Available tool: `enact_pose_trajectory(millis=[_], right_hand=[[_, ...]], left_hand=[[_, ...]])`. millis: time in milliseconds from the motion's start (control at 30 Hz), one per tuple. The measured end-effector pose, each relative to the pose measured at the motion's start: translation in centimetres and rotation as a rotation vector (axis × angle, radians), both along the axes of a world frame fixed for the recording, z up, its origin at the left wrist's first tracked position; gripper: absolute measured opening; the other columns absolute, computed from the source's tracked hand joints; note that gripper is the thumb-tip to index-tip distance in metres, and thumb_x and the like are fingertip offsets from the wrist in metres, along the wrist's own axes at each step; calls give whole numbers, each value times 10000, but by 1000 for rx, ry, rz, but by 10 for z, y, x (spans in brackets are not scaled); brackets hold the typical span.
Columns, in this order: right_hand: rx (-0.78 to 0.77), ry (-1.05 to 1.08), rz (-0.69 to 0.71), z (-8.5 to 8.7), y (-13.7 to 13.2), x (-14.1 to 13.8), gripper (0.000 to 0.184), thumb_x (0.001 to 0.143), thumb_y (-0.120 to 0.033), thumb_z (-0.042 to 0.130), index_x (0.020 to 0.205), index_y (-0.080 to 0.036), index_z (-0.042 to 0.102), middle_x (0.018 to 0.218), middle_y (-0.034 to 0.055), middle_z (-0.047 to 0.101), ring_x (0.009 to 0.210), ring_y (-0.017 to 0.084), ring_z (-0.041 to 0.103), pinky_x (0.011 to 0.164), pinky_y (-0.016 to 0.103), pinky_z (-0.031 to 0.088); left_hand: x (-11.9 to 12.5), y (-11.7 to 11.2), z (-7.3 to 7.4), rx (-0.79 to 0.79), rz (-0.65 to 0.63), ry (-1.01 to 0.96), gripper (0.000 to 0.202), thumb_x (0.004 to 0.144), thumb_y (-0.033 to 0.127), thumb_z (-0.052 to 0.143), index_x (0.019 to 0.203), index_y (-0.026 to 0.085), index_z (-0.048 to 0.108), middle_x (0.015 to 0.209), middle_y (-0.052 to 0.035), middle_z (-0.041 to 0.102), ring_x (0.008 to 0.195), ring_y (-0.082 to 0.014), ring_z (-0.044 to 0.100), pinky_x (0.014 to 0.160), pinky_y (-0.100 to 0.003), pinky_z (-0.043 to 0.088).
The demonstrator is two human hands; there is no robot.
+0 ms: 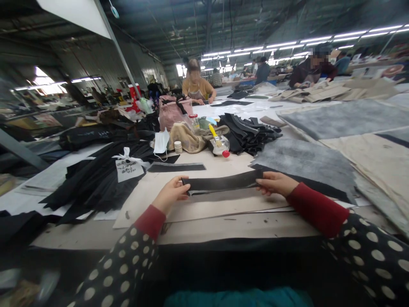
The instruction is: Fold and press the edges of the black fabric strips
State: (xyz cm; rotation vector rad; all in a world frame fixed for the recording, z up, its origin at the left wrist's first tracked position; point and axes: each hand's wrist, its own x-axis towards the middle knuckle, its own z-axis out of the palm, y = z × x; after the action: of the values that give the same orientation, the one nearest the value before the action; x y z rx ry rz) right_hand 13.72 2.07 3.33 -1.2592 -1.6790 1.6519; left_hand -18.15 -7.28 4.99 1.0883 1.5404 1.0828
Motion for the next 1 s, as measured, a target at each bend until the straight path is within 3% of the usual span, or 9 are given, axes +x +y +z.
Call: enact_pose_trajectory(millis=[133,267,433,600,767,900,1000], right_hand=[[-27,152,-14,18,-10,3,309,635,-399,647,740,-146,503,657,22,602,502,67,533,462,188,439],[27,251,-95,42,-13,1,345,609,-379,677,807,-142,522,648,17,610,501,68,544,458,175,448],[59,284,-170,50,-8,-2,384,590,-360,698,854,-138,530,653,26,625,488,68,548,446,166,447],[-46,238,-43,37,-4,-2,360,605,-357,695,836,-135,531,672,40,639,471,67,547,416,156,434],[81,294,-145,48,-2,-22,376,587,-379,708,833,-149,540,690,33,646,505,72,567,469,164,469],[228,374,-208,64,7,-54,404,546,-392,727,820,-151,552,661,24,640,520,89,582,487,181,492],[253,433,-221,69,19,-85,356,577,-344,718,819,-149,545,658,23,641,513,87,585,481,175,496]], left_hand=[[6,-10,18,7,43,-171,385,752,309,543,1109,240,418,922,-15,558,629,-67,580,521,-168,472],[12,-13,33,-11,23,-270,335,756,320,552,1054,225,431,1045,-43,535,712,-103,617,522,-171,482],[14,-7,36,-8,-47,-272,294,731,297,598,961,163,475,1033,-92,570,722,-123,620,548,-183,495],[6,7,27,2,-54,-254,219,711,264,624,847,125,522,869,-80,617,633,-94,596,542,-175,489],[-9,33,15,30,-47,-300,242,742,328,579,865,126,527,825,-66,603,620,-87,584,535,-178,476],[-13,50,-16,108,0,-192,266,767,352,522,905,124,539,808,-57,597,605,-73,558,541,-174,449],[-10,51,-40,180,-22,93,208,763,289,490,871,130,568,722,-29,594,565,-78,528,549,-193,438]])
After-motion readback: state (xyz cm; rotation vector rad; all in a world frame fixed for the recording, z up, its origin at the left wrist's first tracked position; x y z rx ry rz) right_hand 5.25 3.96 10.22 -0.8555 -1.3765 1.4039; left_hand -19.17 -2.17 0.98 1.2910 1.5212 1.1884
